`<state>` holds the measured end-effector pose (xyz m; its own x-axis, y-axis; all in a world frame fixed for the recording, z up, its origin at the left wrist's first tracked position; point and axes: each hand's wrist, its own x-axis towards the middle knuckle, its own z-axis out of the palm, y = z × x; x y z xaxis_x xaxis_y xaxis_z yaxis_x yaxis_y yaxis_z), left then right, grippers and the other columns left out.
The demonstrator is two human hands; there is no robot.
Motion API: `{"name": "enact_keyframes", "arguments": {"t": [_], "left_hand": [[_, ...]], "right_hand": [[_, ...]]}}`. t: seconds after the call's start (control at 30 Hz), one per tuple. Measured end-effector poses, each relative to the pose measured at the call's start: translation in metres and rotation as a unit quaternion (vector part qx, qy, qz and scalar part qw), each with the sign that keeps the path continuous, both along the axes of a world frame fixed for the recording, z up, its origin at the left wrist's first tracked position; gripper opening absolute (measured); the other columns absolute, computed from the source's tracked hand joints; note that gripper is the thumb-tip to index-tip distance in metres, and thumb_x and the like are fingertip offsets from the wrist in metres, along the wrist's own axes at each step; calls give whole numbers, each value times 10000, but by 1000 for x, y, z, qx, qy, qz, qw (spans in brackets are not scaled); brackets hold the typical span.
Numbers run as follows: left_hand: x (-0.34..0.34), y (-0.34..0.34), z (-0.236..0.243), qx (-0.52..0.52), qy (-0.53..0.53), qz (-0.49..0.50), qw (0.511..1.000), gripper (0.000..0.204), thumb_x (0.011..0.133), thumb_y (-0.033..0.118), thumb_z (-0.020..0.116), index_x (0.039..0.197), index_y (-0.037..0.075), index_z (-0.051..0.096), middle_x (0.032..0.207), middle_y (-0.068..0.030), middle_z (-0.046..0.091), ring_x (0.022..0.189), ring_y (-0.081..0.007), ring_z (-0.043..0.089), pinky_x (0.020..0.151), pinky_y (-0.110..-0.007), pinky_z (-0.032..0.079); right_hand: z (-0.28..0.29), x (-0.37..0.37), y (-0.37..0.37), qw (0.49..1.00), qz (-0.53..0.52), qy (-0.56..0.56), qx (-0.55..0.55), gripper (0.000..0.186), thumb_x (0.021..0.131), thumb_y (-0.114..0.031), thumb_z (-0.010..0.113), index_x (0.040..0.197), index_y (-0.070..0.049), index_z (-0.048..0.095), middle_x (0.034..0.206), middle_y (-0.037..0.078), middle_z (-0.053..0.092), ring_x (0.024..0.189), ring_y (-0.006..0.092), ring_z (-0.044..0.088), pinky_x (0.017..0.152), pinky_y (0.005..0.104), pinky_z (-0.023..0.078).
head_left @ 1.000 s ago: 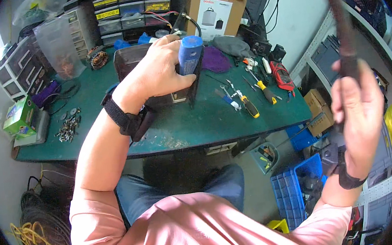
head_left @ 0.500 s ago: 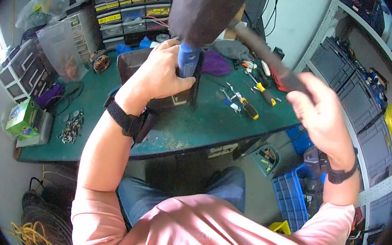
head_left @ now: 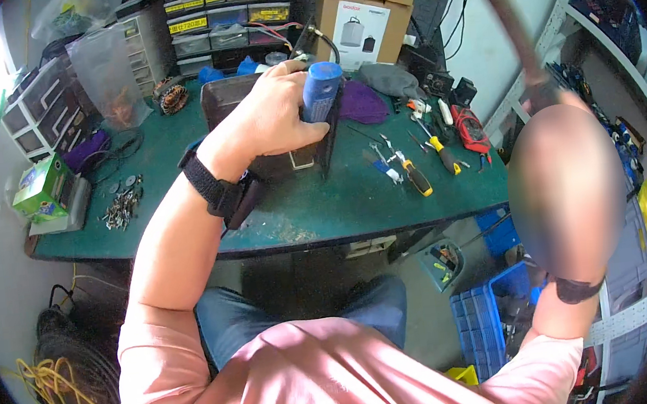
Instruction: The person organizes a workbench, then uses a chisel and hammer to pry and remove a small component from a black plastic housing. They repeatedly strike the chisel to loosen the part and inspect the housing throughout the process.
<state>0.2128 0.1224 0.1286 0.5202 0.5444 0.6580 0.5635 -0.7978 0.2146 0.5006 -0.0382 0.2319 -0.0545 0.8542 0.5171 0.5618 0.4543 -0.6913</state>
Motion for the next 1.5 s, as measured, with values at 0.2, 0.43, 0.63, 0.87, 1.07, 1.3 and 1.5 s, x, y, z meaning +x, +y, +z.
{"name": "enact_keyframes", "arguments": {"t": [0.2,0.43,0.63,0.87,1.07,1.3,1.5], "left_hand": [[-1,-5,-3,34,-4,-9,999,562,643,183,756,1151,12,587,1127,-220,587,1105,-387,537,997,-418,421],[-3,-13,4,-12,-9,-21,1000,609,643,188,788,1197,37,584,1178,-215,561,1157,-370,518,1031,-408,399],[-2,-13,3,8,33,-7,999,624,648,221,791,1208,38,582,1213,-237,526,1178,-376,500,1048,-411,383],[0,-18,0,-1,25,-7,1000,621,647,217,781,1201,24,578,1259,-256,511,1223,-410,465,1067,-439,360],[3,-9,-9,49,-20,-29,998,583,640,230,756,1165,29,603,1168,-213,596,1204,-408,481,1070,-456,359],[-3,-2,-4,56,32,-9,998,586,654,211,783,1178,36,589,1142,-195,608,1156,-358,527,1039,-430,383],[-7,-12,17,-128,-35,18,991,500,705,192,760,1146,18,602,1064,-172,636,990,-269,620,892,-358,488]], "right_hand": [[-17,-1,0,995,-3,-92,-24,241,947,-190,605,1067,18,594,764,-30,553,657,109,496,606,262,427],[-21,-6,-1,999,33,8,-38,259,963,-254,604,1047,-10,586,669,-53,458,588,23,381,514,190,306],[-19,5,0,998,49,35,-3,343,975,-326,576,1098,-5,576,655,-37,493,533,21,411,468,177,313],[-21,5,-4,998,44,35,-19,350,971,-306,585,1135,4,573,655,-38,491,539,17,401,474,177,311],[-43,-5,15,991,45,-123,23,245,920,-173,623,1046,37,603,763,56,631,632,139,541,580,308,448],[-31,0,9,994,73,43,-70,305,971,-298,584,1101,-21,571,657,-48,477,528,26,400,470,186,316],[-28,13,19,996,59,58,-28,345,986,-352,548,1066,-16,562,633,-26,483,513,30,410,452,179,313]]}}
